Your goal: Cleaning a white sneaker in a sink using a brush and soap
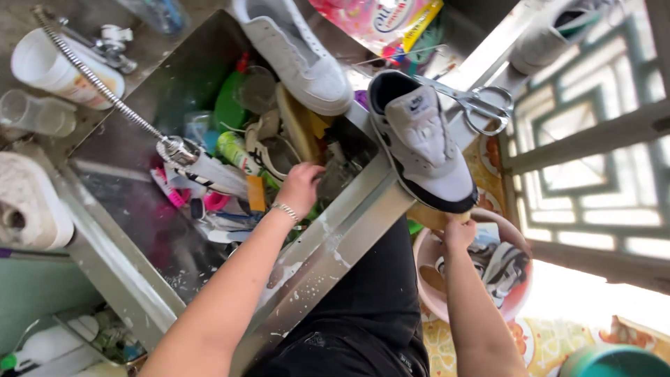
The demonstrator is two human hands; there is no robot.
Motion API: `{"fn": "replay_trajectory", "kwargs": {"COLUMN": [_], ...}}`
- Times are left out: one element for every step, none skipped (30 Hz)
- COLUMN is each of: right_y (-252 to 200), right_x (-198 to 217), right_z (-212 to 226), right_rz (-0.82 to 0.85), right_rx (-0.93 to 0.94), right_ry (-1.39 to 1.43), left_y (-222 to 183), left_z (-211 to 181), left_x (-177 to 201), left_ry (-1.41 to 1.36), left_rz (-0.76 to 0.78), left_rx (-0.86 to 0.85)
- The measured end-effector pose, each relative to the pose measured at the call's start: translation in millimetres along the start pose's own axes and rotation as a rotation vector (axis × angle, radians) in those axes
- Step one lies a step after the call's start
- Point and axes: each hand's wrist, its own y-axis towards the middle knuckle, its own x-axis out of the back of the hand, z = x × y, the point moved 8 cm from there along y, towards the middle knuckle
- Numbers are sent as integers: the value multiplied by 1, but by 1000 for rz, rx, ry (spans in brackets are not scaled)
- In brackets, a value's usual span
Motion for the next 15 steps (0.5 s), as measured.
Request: {"fn": "replay_trajectory", "kwargs": {"right_y": [2,3,2,13,22,30,30,26,20,6,1,-3,-22,-41,-60], "right_x": [-21,-48,-75,-86,-96,-99,-94,-101,-107,-105,-93,-77,-62,-49,-35], "right_z": [-15,-40,-63,-82,-109,-139,-138,-138,-136,-119,-97,-68,-47,-24,-1], "right_rz": [35,94,153,178,170,154,172,327,482,492,462,416,422,425,427], "right_rx": [7,-126,-263,-260,-361,-465,-464,-555,-647,-646,-422,-191,-185,-144,-102], "right_ry": [-14,127,264,258,317,371,358,485,609,607,265,-77,-83,-130,-176], "left_y": [2,11,20,37,52,59,70,78,84,94,103,110,114,115,116], "left_z": [4,7,11,9,21,31,28,35,40,33,27,17,34,55,76], "left_x": [-8,-23,-38,-35,-34,-36,-28,-20,-12,0,8,13,1,-9,-17], "left_ry": [13,178,343,353,322,280,282,292,298,299,309,312,306,352,398], "left_rz": [-20,70,163,148,200,254,243,259,274,266,322,379,373,400,427], "left_rx": [30,13,1,20,213,406,425,594,763,768,784,803,811,912,1013]}}
